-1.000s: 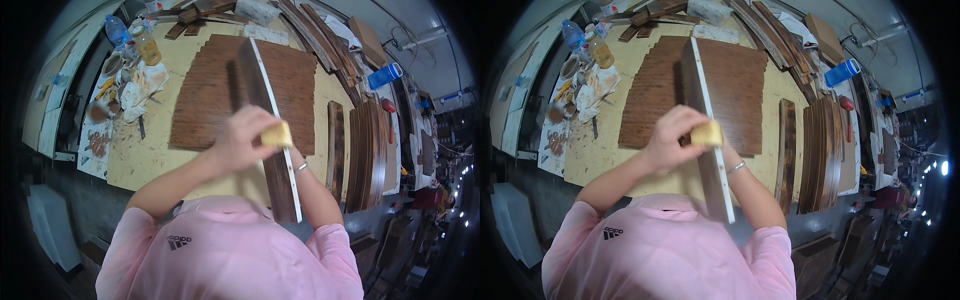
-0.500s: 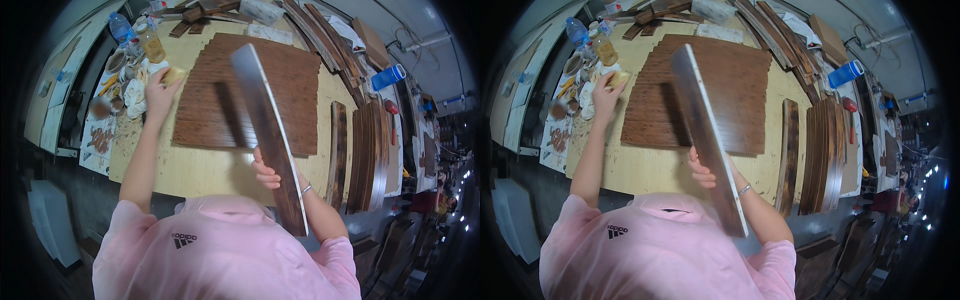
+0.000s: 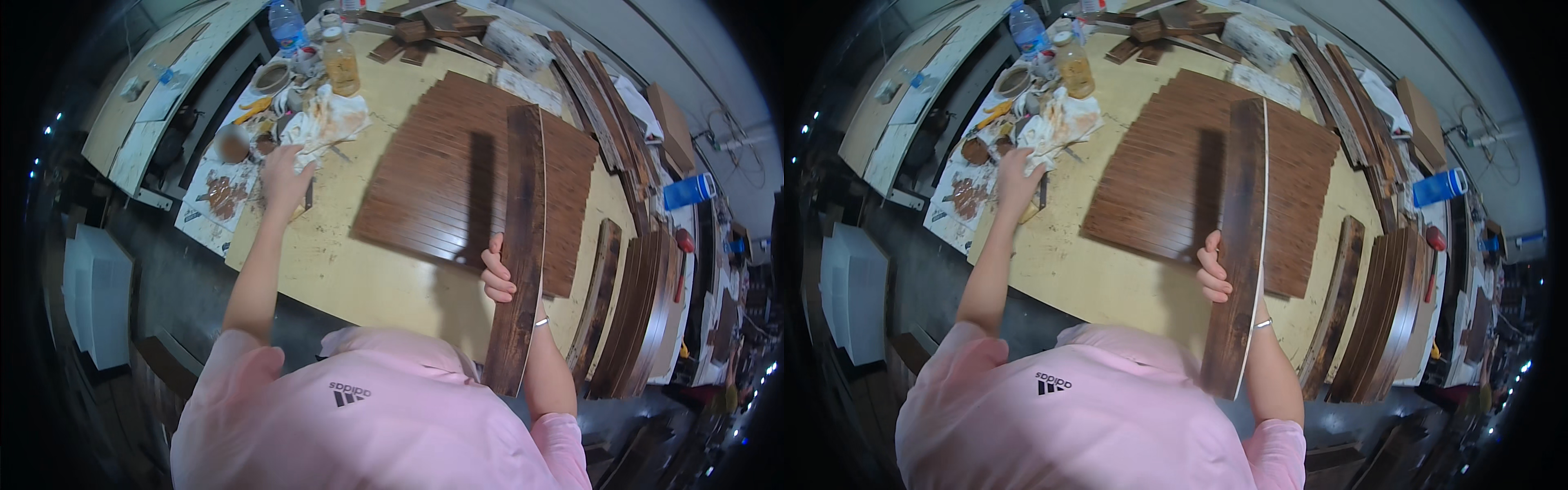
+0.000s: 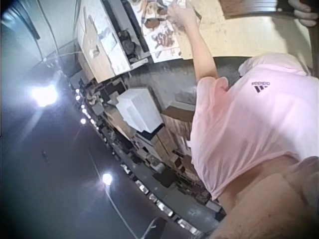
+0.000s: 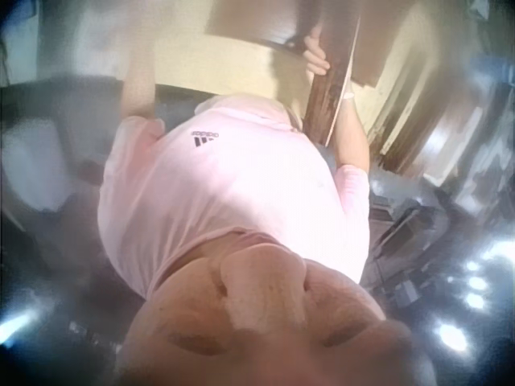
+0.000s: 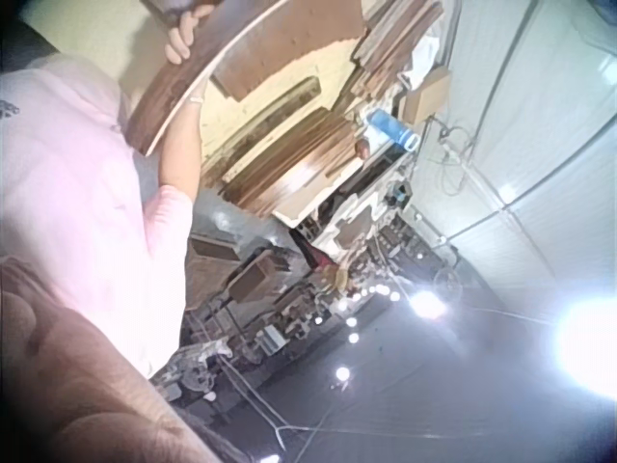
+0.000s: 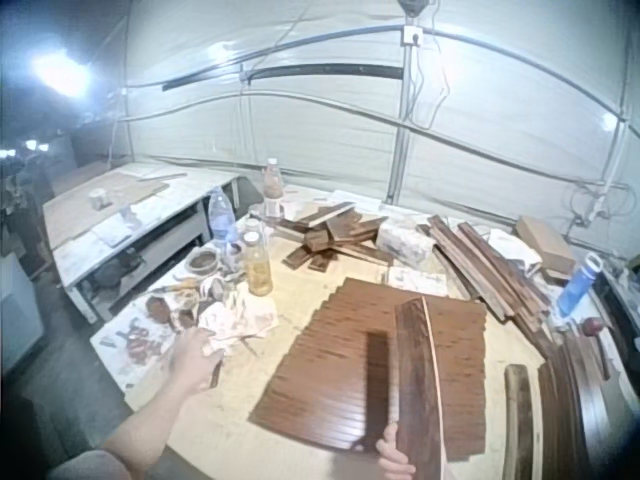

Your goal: The person wipes a large wooden panel with a cloth and applies a substance to wooden slats with a sponge, handling the slats one at a time and stacking them.

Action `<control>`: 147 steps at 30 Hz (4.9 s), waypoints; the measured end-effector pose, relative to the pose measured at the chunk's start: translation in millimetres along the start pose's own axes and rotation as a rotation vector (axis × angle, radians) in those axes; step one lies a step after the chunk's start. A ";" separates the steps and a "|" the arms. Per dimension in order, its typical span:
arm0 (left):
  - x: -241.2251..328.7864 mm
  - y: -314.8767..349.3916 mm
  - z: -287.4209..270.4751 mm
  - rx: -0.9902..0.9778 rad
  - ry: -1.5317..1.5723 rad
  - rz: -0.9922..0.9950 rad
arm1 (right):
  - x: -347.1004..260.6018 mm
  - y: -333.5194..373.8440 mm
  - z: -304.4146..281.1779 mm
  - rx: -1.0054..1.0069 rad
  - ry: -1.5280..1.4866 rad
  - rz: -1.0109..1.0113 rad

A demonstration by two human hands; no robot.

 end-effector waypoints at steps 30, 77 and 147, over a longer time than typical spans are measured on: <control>281.4 121.1 36.0 -1.058 1.034 0.644 | -99.7 13.3 13.5 0.863 0.558 -0.409; 318.4 137.0 47.1 -1.048 1.179 0.527 | -118.2 71.0 72.0 0.976 0.818 -0.871; 380.2 34.3 19.6 -0.359 0.681 1.013 | -39.2 49.3 64.9 0.788 0.977 -0.329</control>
Point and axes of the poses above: each hand's wrist, its own y-axis away from the middle knuckle, its own z-axis out of the palm, x = y × z, the point moved 4 cm from there along -y, towards the middle knuckle, and after that the axes turned 8 degrees about y, right-handed, at the moved point
